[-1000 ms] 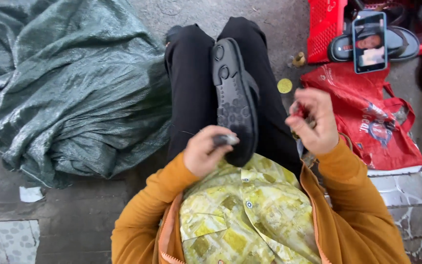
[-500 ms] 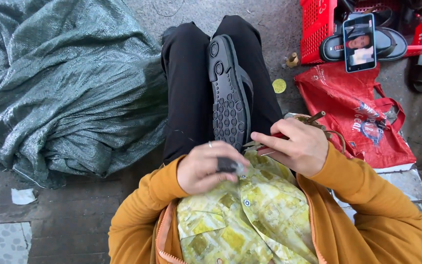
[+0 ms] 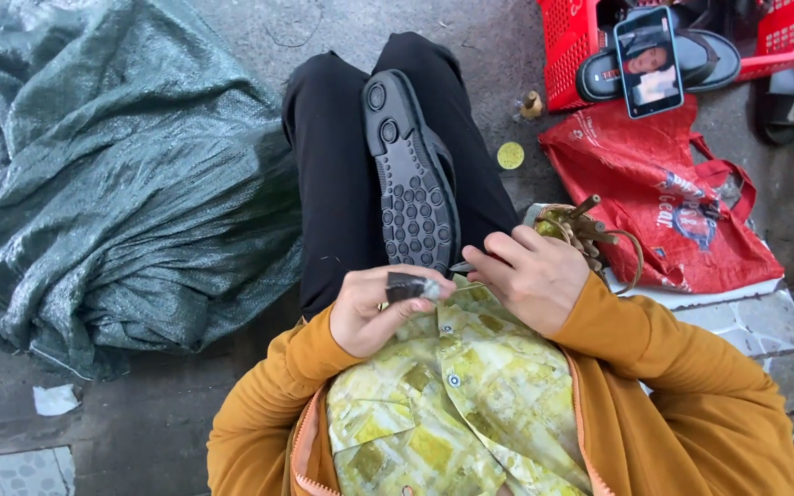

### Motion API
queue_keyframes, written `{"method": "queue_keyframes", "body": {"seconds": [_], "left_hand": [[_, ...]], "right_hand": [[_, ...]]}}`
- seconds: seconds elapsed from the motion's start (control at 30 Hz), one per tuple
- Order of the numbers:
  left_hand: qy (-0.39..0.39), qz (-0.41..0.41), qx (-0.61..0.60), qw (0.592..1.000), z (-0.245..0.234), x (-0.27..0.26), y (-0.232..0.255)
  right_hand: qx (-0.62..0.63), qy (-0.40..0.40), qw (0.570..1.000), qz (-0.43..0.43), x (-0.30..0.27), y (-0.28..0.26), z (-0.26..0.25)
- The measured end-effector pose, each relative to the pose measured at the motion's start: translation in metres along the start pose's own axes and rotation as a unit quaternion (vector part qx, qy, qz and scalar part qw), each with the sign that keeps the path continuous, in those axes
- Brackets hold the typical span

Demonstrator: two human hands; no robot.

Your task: Hand-sewing a sandal strap and then sorting various sandals into a red plastic basket

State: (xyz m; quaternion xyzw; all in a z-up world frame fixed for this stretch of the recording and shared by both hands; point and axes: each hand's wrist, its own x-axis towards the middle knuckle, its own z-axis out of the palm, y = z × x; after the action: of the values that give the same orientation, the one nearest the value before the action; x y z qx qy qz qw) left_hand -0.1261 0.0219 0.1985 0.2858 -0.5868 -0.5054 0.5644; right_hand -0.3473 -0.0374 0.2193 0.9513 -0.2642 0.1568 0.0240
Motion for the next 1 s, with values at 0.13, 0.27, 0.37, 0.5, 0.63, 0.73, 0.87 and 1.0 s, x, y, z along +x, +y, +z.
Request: {"method": "queue_keyframes", "body": {"seconds": [0.13, 0.27, 0.37, 0.5, 0.63, 0.73, 0.87, 1.0], "left_hand": [[0.021, -0.012, -0.025, 0.999, -0.004, -0.003, -0.005], [0.01, -0.038, -0.033, 0.999, -0.004, 0.006, 0.002], [0.006, -0.065, -0.036, 0.997, -0.004, 0.007, 0.0], [0.028, -0.079, -0.038, 0.996, -0.006, 0.004, -0.005], [0.049, -0.077, -0.041, 0.995, -0.007, 0.001, -0.006], [0.061, -0.08, -0.043, 0.994, -0.008, 0.001, -0.008], [0.063, -0.074, -0.072, 0.993, -0.009, 0.005, -0.013], [0.074, -0.067, -0.098, 0.99, -0.011, 0.004, -0.016]], "right_hand": [[-0.007, 0.007, 1.0, -0.006, 0.004, 0.003, 0.001], [0.033, -0.002, 0.999, 0.003, 0.005, 0.007, -0.006], [0.08, 0.012, 0.996, 0.034, 0.001, 0.011, -0.004], [0.11, -0.003, 0.993, 0.048, -0.001, 0.014, 0.0], [0.129, -0.032, 0.989, 0.072, -0.014, 0.02, 0.022], [0.12, -0.048, 0.99, 0.064, -0.009, 0.018, 0.015], [0.101, -0.063, 0.992, 0.047, -0.008, 0.021, 0.013], [0.146, -0.071, 0.985, 0.056, -0.006, 0.025, 0.013]]}}
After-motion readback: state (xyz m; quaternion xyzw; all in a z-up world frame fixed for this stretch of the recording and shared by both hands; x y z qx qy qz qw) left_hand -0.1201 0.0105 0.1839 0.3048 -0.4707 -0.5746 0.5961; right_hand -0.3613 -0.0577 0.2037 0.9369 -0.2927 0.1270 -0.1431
